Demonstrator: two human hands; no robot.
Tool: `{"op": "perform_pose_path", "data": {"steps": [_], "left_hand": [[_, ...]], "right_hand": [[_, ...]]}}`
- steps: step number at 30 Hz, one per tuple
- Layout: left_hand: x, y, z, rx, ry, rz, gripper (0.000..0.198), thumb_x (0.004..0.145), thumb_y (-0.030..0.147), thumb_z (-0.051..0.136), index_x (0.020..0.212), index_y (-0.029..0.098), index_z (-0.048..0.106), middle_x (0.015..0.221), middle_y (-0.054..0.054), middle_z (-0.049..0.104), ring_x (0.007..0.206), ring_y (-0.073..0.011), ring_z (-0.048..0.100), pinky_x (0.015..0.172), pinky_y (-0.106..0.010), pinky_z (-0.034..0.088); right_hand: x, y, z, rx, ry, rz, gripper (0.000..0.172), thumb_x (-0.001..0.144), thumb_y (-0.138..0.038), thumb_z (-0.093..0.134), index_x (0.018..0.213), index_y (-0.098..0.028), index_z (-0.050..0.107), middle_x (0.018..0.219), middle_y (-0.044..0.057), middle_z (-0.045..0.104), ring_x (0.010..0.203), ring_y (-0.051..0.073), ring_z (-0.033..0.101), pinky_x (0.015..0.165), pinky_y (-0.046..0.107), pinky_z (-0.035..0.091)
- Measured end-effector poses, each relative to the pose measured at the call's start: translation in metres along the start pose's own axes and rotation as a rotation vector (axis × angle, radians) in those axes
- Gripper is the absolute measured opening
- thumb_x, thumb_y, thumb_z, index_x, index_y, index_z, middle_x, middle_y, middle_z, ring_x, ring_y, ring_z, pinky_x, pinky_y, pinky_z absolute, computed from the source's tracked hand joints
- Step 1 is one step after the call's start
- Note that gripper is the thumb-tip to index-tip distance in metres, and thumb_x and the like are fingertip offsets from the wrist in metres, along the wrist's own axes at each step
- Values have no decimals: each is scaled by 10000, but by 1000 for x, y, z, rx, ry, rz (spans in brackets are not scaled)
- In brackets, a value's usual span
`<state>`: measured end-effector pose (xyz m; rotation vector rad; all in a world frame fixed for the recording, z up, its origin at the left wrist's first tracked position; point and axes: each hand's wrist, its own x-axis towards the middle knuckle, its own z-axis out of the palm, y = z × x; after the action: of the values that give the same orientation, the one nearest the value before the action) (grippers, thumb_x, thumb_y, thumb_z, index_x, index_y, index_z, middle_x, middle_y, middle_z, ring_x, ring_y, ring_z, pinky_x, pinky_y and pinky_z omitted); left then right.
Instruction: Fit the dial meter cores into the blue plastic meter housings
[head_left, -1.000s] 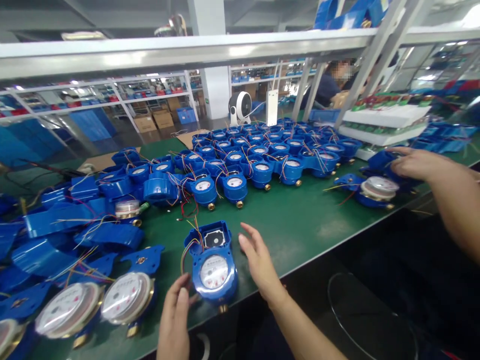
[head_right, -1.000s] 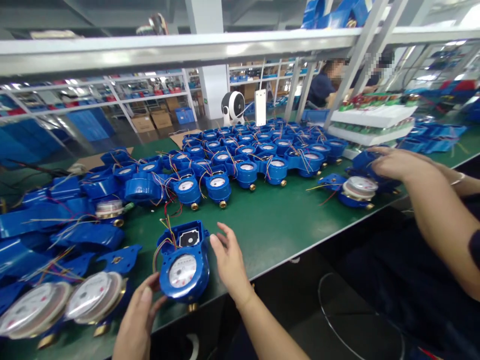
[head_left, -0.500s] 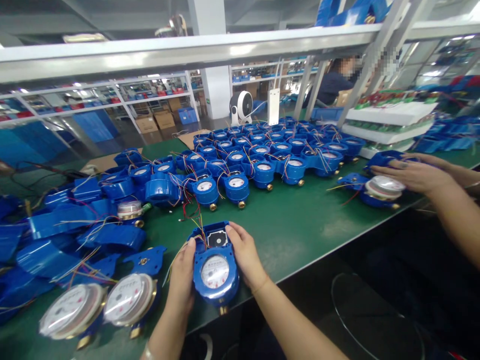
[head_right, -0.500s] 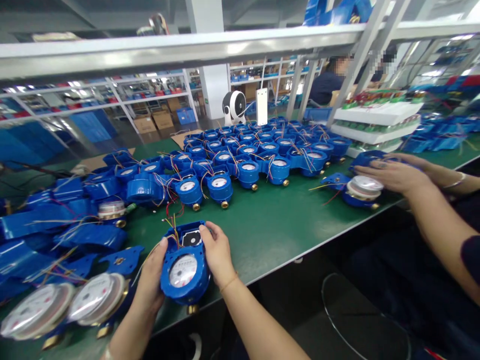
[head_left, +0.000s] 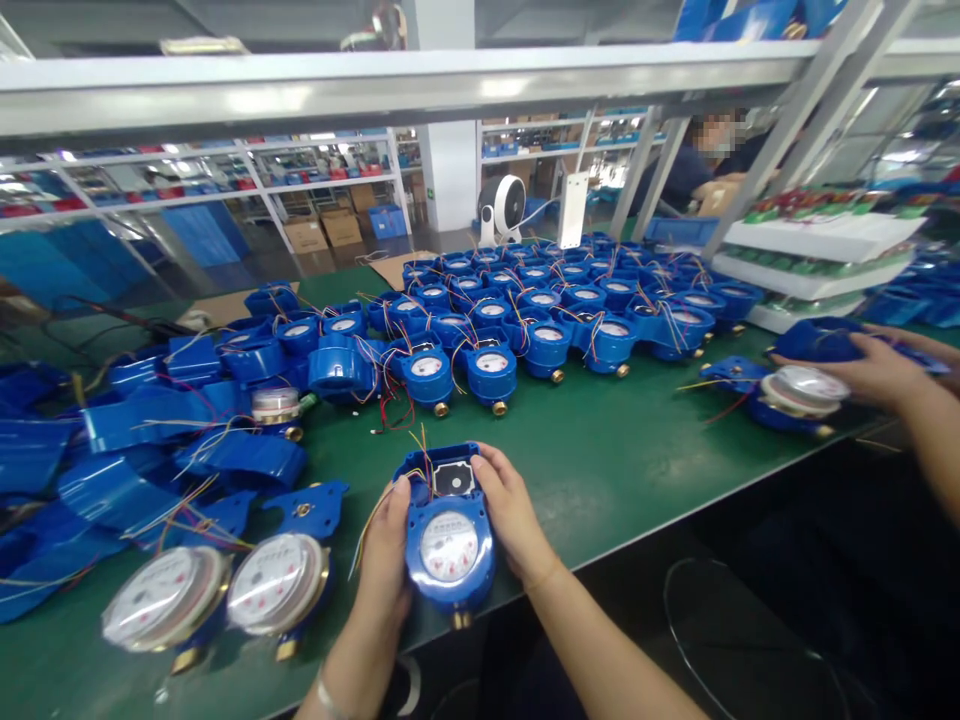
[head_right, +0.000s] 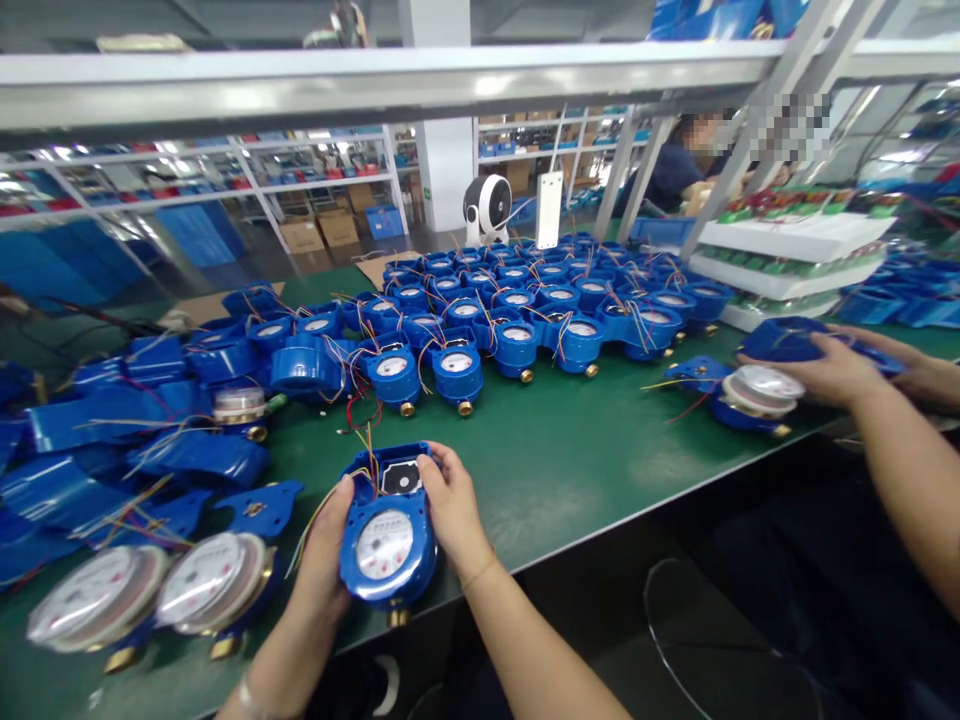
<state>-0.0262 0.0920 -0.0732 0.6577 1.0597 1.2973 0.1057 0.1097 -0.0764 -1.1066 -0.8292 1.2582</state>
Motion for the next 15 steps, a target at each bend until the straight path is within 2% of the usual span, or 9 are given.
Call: {"op": "perform_pose_path", "data": {"steps": [2, 4, 6, 8, 11, 13, 15], "left_hand": [[-3, -4, 2, 32, 52, 55, 451, 827, 553, 602, 1045, 161, 646, 1077, -96, 717, 1068, -273, 638, 1003, -423, 468], [-6, -9, 2, 69, 96, 96, 471, 837, 565, 581, 1073, 161, 638, 1152, -104, 692, 1130, -278, 606, 1048, -429, 428], [-9, -14, 2, 75, 108, 115, 489, 839, 572, 572, 1105, 166, 628, 1204, -109, 669, 1179, -279, 580, 1070, -423, 409], [-10, -17, 2, 84, 115, 122, 506, 828, 583, 579, 1121, 174, 623, 1240, -112, 650, 1198, -283, 569, 1070, -423, 412], [-4, -16, 5, 100, 113, 108, 531, 817, 604, 583, 1146, 189, 617, 1281, -112, 628, 1212, -287, 562, 1079, -431, 412], [1, -13, 8, 90, 70, 93, 543, 816, 601, 592, 1182, 200, 608, 1298, -110, 620, 1229, -283, 554, 1085, -428, 414], [2, -10, 7, 46, 25, 52, 573, 815, 600, 598, 1258, 238, 571, 1349, -102, 587, 1243, -279, 547, 1055, -428, 451]], "right_hand": [[-2, -3, -4, -67, -1, -16, 512, 803, -523, 618, 1168, -167, 576, 1115, 94, 687, 887, 208, 675, 787, 321, 563], [-13, -6, -9, -176, 34, -83, 550, 845, -533, 576, 1263, -178, 534, 1290, 131, 600, 994, 224, 664, 828, 338, 568], [-36, -6, -13, -351, 54, -232, 550, 884, -503, 545, 1347, -214, 483, 1460, 142, 440, 1163, 254, 600, 925, 377, 547], [-62, -2, -14, -589, 34, -402, 583, 845, -437, 618, 1375, -245, 467, 1544, 127, 307, 1292, 295, 500, 1005, 418, 507], [-87, 6, -9, -865, 53, -609, 531, 737, -286, 718, 1244, -237, 568, 1545, 126, 292, 1308, 330, 478, 975, 420, 534], [-87, 8, -6, -923, 101, -670, 387, 737, -239, 703, 1113, -223, 613, 1518, 136, 333, 1255, 319, 534, 907, 390, 571], [-76, 7, -4, -941, 108, -664, 326, 740, -252, 707, 1053, -218, 620, 1499, 146, 362, 1207, 310, 576, 862, 372, 588]]}}
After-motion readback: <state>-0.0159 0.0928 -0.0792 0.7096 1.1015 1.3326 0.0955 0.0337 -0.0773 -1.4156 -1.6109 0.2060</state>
